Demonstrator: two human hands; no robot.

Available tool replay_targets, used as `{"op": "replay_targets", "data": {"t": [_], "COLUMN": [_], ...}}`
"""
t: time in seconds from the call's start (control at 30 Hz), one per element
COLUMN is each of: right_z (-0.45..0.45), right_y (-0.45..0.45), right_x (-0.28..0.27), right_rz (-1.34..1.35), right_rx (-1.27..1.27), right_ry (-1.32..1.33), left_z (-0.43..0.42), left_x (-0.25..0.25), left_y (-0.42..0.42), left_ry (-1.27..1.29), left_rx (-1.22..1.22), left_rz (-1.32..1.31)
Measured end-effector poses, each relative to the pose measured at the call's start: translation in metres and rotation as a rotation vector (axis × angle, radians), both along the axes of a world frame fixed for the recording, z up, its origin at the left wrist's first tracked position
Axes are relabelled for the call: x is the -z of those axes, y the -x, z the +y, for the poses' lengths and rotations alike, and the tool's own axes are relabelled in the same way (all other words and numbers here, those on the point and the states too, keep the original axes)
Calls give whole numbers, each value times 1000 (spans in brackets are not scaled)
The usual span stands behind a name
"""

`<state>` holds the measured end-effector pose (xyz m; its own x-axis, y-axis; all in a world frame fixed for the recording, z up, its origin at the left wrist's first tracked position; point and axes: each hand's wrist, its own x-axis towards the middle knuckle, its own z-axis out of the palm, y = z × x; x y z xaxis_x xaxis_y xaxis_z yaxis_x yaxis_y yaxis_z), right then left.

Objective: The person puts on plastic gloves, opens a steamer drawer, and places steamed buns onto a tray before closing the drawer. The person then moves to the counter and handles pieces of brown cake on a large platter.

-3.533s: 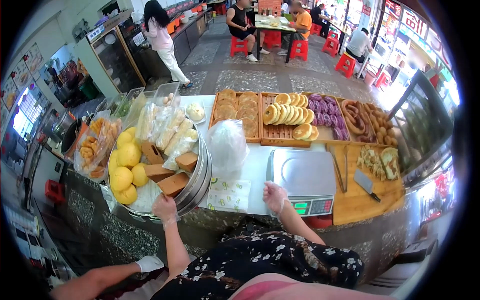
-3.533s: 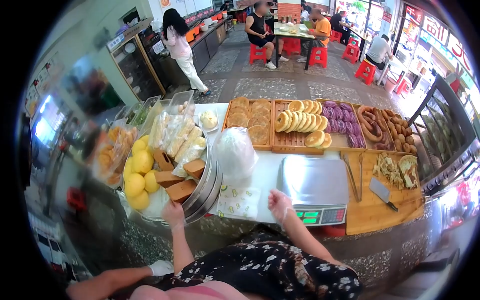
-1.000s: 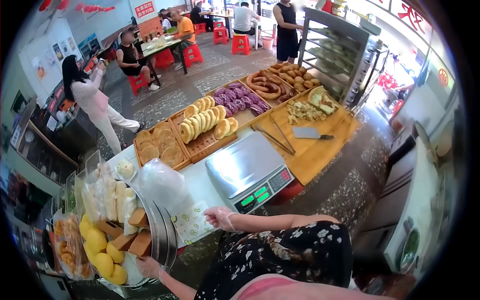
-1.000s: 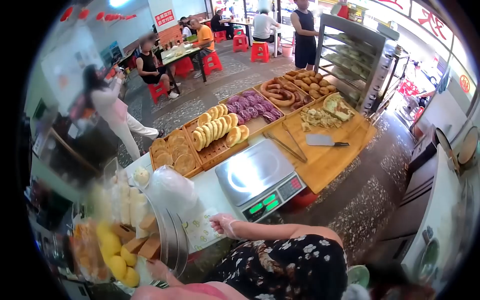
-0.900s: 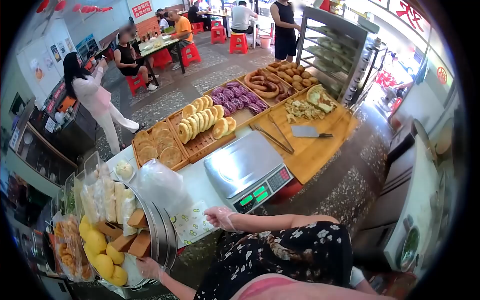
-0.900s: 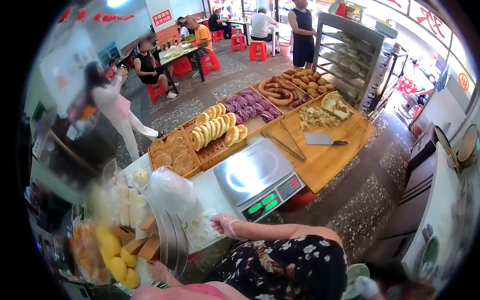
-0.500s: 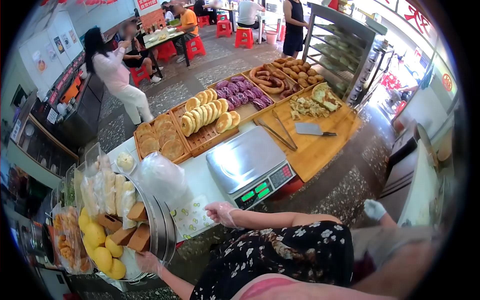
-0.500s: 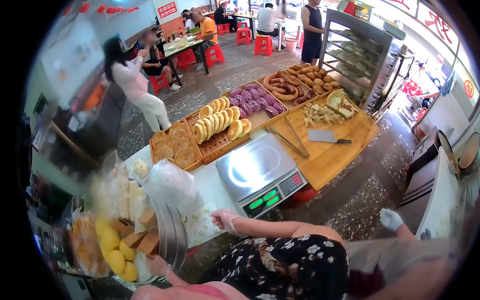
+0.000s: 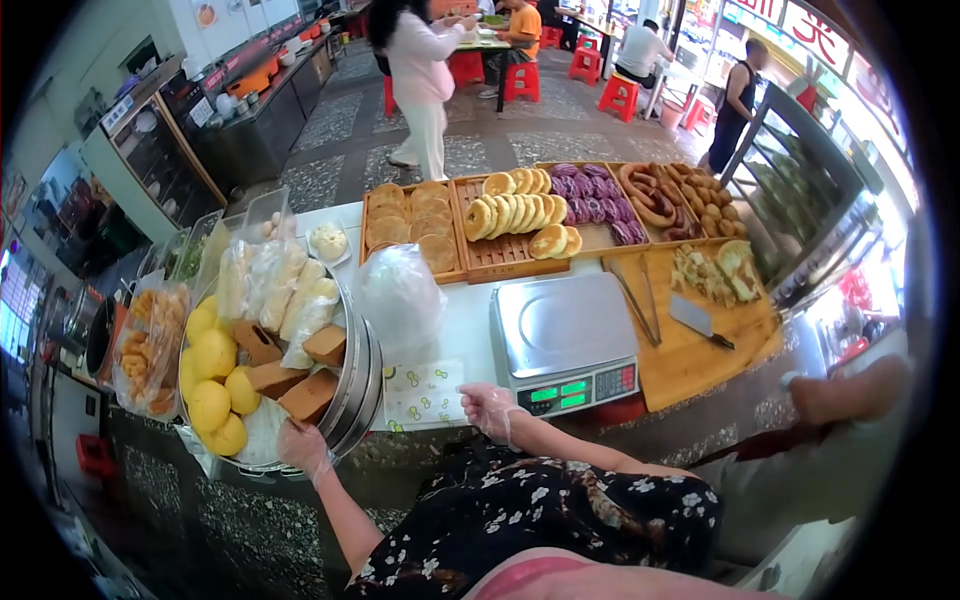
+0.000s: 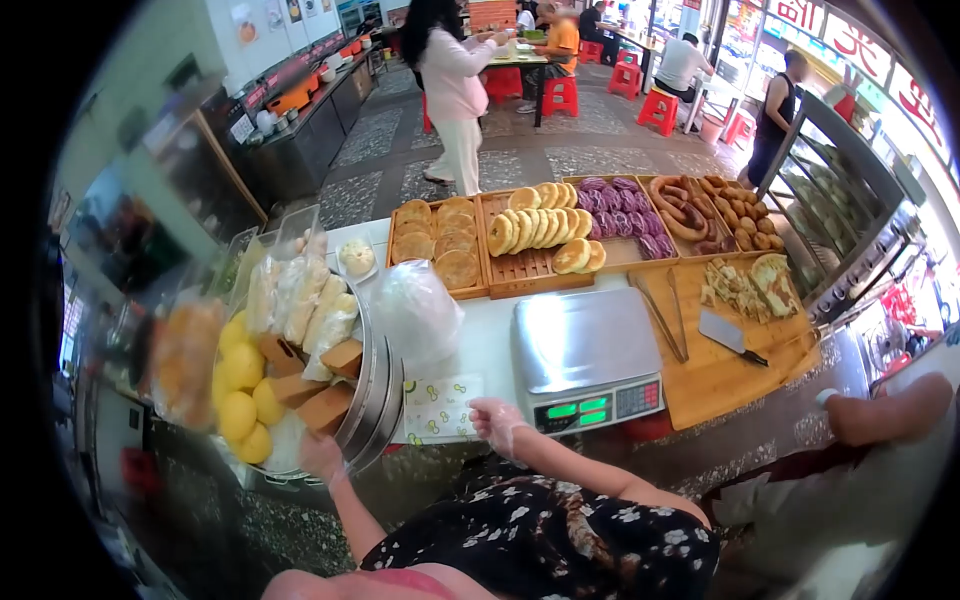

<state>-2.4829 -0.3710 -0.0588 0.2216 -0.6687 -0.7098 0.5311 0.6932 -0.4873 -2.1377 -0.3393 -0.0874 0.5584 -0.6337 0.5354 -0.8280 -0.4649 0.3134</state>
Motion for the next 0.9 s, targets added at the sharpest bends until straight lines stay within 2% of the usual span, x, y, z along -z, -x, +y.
{"op": "replay_targets", "data": {"t": [0.37, 0.9], "right_z": [1, 1], "right_y": [-4, -6], "right_x": [-15, 0], "right_rz": [56, 53], "right_rx": [-43, -37], "right_ry": [-32, -38], "left_z": [0, 0], "left_x": [3, 5], "left_y": [0, -1], "left_ry": [53, 87], "left_rx": [1, 12], "left_rz": [-20, -106]}}
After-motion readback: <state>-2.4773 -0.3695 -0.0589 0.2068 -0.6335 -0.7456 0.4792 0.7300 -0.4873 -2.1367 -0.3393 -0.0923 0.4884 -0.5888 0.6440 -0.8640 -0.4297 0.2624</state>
